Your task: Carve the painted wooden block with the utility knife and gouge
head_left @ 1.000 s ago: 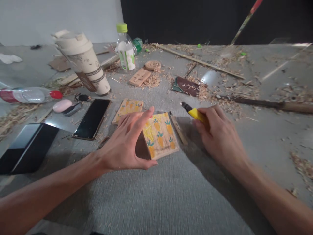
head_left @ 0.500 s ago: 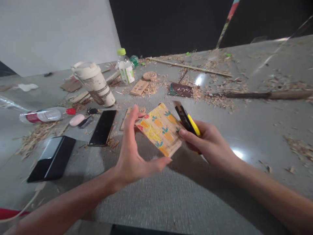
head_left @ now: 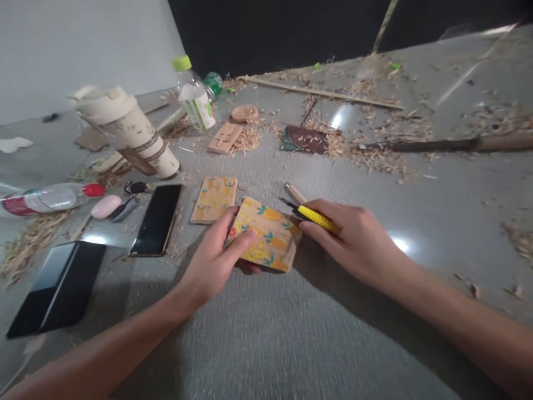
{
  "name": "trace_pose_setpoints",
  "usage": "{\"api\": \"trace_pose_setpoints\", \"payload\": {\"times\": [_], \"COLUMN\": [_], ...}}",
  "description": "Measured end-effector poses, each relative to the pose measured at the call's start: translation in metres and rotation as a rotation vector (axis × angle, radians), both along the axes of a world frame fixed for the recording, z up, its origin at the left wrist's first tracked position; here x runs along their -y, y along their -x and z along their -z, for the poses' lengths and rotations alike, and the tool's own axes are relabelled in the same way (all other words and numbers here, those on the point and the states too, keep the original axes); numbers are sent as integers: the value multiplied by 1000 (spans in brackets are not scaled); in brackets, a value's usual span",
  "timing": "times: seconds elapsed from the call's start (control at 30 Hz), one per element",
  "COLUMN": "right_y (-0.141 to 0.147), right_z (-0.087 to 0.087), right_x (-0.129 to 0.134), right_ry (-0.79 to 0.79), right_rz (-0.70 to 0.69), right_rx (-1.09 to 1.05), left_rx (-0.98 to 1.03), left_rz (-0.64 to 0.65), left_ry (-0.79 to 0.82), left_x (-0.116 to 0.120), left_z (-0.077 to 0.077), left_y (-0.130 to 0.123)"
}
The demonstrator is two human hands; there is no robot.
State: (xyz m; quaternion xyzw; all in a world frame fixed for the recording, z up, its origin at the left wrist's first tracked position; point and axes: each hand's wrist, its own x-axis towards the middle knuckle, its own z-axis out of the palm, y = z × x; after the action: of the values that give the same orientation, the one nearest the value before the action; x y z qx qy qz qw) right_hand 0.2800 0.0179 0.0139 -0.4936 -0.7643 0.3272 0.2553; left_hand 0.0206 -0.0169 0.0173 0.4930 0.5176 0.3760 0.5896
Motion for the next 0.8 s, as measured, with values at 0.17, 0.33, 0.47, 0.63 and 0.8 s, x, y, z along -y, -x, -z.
{"api": "trace_pose_setpoints", "payload": {"times": [0.17,0.33,0.47,0.63,0.8], "right_y": [-5,0,5,9,10], "right_z": [-4,-1,3,6,6], "right_x": [3,17,23,24,24], "right_ry": [-189,-304,-330,-327,-323], "right_rz": [-13,-111,-140,-146,-138], "right_rx": [193,351,366,366,365], "left_rx": [33,-79,-183,-195,-204], "left_rz": [-156,-236,-250,-256,-254], "left_ry": [-80,-217,-334,-339,-361], "left_x": [0,-3,-4,-3,-2], "left_z": [8,15,18,19,18], "left_y": [1,3,4,4,3]}}
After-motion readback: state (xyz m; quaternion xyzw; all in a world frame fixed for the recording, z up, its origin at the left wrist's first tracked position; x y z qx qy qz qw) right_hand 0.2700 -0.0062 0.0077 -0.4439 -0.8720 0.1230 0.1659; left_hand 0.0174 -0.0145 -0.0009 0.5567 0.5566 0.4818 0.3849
